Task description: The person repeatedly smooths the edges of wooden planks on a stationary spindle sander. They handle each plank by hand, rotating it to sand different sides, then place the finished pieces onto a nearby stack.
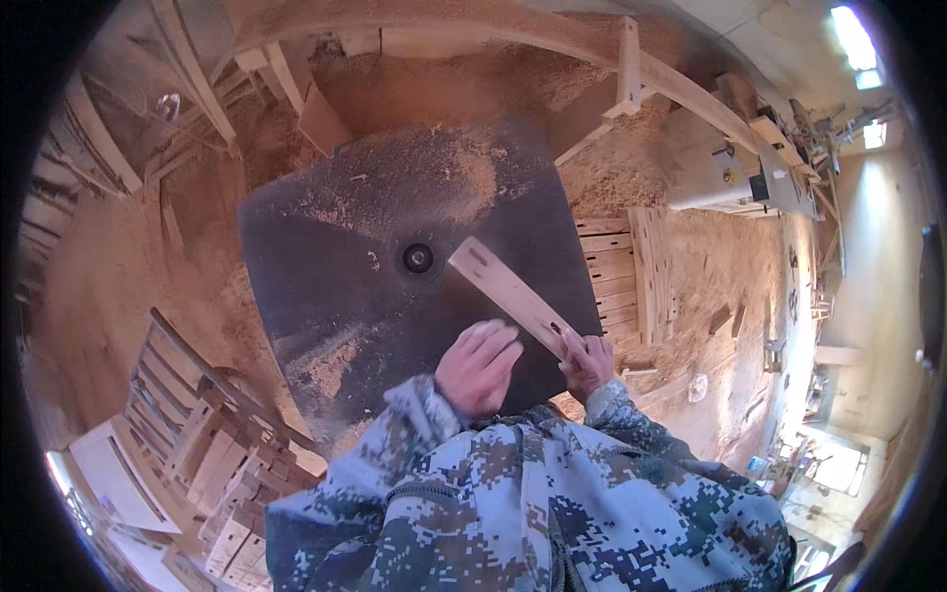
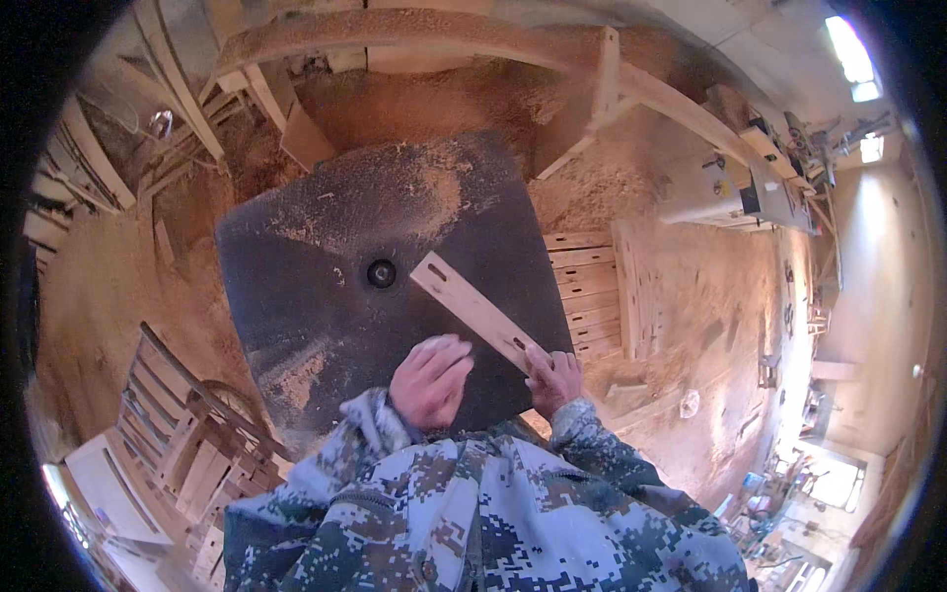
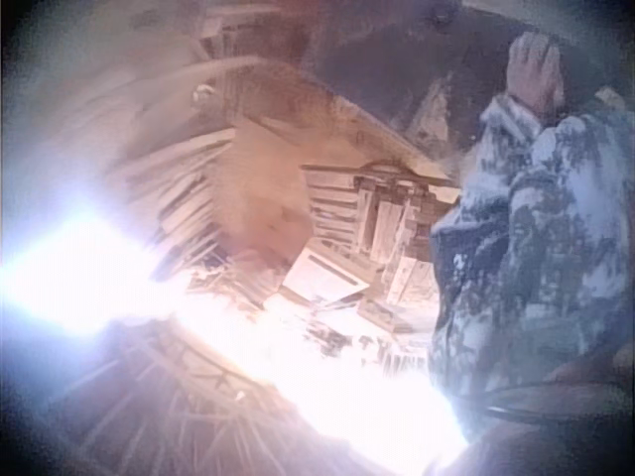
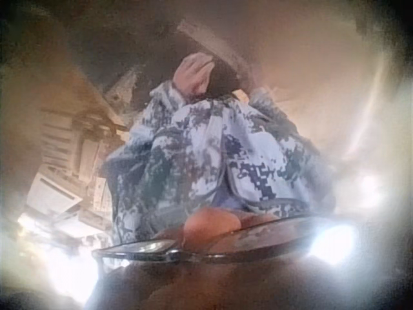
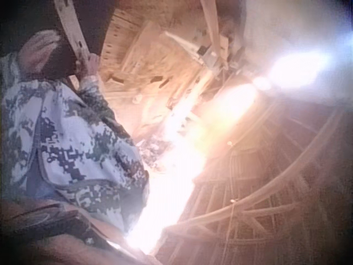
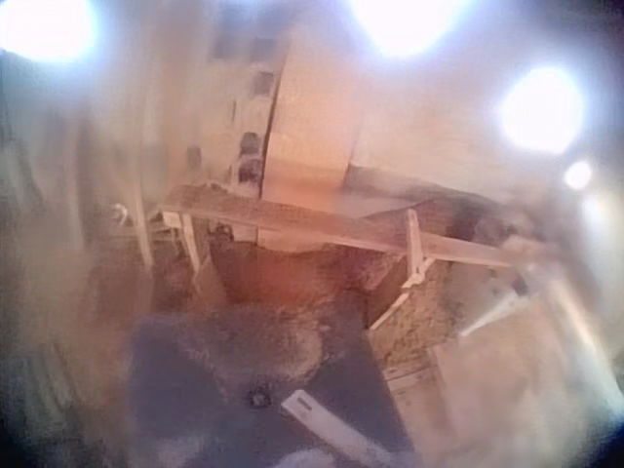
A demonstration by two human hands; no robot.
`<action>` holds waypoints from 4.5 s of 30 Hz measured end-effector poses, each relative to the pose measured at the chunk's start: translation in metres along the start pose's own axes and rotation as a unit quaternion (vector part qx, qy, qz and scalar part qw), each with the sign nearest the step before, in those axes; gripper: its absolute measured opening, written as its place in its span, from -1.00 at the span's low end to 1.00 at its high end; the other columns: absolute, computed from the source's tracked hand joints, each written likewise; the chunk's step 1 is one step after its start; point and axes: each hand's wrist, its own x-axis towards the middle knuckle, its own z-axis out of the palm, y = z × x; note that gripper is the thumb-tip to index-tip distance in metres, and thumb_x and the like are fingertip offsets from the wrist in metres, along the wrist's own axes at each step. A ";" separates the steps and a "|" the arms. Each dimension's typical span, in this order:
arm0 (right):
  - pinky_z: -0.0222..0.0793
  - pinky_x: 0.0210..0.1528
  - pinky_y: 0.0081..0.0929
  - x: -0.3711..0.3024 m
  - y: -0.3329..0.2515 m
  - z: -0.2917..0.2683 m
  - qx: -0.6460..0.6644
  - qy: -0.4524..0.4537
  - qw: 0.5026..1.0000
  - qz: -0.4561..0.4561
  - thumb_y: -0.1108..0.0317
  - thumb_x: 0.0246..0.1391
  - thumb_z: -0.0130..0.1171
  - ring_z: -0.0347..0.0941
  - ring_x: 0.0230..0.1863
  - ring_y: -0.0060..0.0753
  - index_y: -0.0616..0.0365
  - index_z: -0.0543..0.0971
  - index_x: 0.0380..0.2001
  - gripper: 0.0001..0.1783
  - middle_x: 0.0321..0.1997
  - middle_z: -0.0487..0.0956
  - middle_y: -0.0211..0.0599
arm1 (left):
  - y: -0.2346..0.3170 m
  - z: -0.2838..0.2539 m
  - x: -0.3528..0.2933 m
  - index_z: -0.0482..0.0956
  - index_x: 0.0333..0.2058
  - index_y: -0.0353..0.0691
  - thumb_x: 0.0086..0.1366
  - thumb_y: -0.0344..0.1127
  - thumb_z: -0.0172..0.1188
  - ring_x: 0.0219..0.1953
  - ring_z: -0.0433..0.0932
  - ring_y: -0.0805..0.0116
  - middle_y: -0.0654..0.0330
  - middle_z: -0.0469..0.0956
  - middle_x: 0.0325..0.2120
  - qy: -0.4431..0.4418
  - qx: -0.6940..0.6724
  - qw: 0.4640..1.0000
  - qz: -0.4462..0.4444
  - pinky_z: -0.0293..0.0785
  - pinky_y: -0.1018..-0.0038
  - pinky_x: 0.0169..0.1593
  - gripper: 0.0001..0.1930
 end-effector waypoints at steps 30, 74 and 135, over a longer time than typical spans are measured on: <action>0.40 0.13 -0.07 0.015 -0.048 0.007 0.063 -0.033 0.997 0.042 0.38 -0.12 0.42 0.51 0.01 0.09 0.26 0.43 0.39 -0.10 0.03 0.61 -0.02 | -0.112 0.035 0.046 0.56 -0.45 -0.09 0.23 -0.28 0.30 -0.32 0.52 0.24 0.26 0.50 -0.53 -0.032 0.108 0.992 -0.058 0.39 0.29 0.11 -0.88; 0.43 0.26 -0.01 0.016 -0.052 -0.001 0.084 -0.108 0.986 0.093 0.34 -0.21 0.44 0.52 0.12 0.23 0.33 0.50 0.22 -0.19 0.12 0.60 0.11 | -0.098 0.023 0.042 0.61 -0.26 -0.17 0.08 -0.25 0.39 -0.22 0.56 0.23 0.26 0.55 -0.46 -0.130 0.091 0.985 -0.066 0.39 0.24 0.09 -0.74; 0.48 -0.11 -0.04 -0.034 0.022 -0.045 0.167 0.017 0.984 0.055 0.41 -0.34 0.40 0.51 -0.16 0.11 0.20 0.65 0.05 -0.31 -0.09 0.59 -0.08 | -0.119 -0.032 0.016 0.37 0.36 -0.42 0.64 -0.21 -0.13 0.11 0.54 0.19 -0.08 0.51 0.18 0.291 0.152 0.783 -0.528 0.48 0.33 0.21 -0.51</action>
